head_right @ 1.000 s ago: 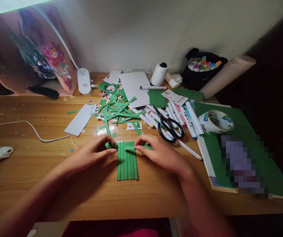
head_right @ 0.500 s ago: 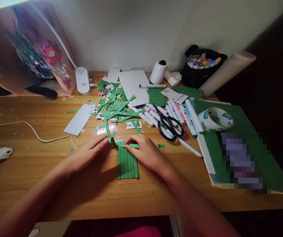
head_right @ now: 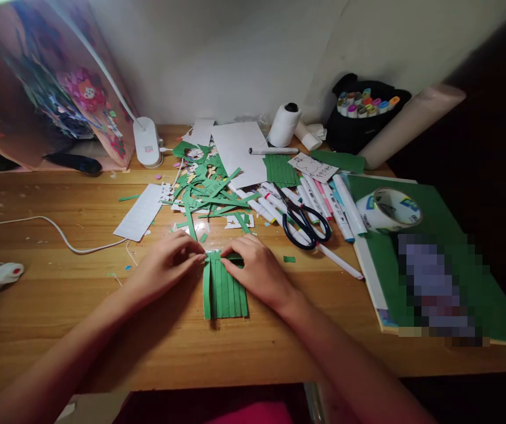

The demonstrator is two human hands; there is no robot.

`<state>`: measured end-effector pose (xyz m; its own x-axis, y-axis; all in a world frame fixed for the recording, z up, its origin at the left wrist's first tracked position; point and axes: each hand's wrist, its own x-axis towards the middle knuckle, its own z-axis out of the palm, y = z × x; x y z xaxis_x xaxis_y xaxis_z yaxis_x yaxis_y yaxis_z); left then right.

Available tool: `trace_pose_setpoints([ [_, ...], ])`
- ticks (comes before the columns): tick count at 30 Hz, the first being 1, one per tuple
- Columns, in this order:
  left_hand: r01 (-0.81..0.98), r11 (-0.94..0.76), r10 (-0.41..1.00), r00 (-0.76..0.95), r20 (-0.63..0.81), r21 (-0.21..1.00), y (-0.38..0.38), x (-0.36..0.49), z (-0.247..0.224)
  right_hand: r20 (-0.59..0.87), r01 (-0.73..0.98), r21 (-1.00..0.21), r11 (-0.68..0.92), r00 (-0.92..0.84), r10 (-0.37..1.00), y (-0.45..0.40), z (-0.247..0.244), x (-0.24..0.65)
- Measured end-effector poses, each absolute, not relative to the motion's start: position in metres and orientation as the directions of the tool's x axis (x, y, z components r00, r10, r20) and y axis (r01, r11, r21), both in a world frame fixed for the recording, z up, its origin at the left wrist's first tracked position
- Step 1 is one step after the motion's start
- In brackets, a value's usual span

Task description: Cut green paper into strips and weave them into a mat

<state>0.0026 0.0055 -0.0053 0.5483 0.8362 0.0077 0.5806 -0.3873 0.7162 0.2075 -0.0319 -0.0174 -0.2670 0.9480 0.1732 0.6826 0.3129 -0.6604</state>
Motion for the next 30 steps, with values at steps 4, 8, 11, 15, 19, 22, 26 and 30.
trace_pose_setpoints([
  [4,0.577,-0.436,0.809,0.587,0.020,0.691,0.003,0.005,-0.013,0.180,0.682,-0.650,0.334,-0.289,0.940,-0.032,-0.018,0.209],
  [8,0.585,-0.480,0.802,0.594,0.057,0.654,-0.002,0.007,-0.015,0.215,0.686,-0.624,0.375,-0.310,0.926,-0.032,-0.017,0.209],
  [11,0.611,-0.506,0.802,0.594,0.070,0.609,-0.006,0.010,-0.014,0.201,0.690,-0.624,0.367,-0.312,0.928,-0.032,-0.015,0.209],
  [15,0.610,-0.563,0.780,0.614,0.116,0.557,-0.011,0.015,-0.012,0.124,0.620,-0.746,0.242,-0.228,0.966,-0.033,-0.013,0.208],
  [19,0.634,-0.572,0.787,0.603,0.131,0.521,-0.014,0.020,-0.010,0.051,0.467,-0.871,0.152,-0.223,0.973,-0.036,-0.009,0.209],
  [22,0.662,-0.563,0.799,0.590,0.119,0.495,-0.015,0.024,-0.013,0.062,0.412,-0.890,0.196,-0.318,0.946,-0.037,-0.004,0.211],
  [26,0.713,-0.556,0.820,0.554,0.142,0.428,-0.014,0.028,-0.018,0.080,0.444,-0.844,0.300,-0.450,0.889,-0.037,0.001,0.215],
  [30,0.717,-0.530,0.835,0.534,0.132,0.453,-0.013,0.028,-0.020,0.023,0.540,-0.770,0.341,-0.511,0.860,-0.036,-0.001,0.219],
])
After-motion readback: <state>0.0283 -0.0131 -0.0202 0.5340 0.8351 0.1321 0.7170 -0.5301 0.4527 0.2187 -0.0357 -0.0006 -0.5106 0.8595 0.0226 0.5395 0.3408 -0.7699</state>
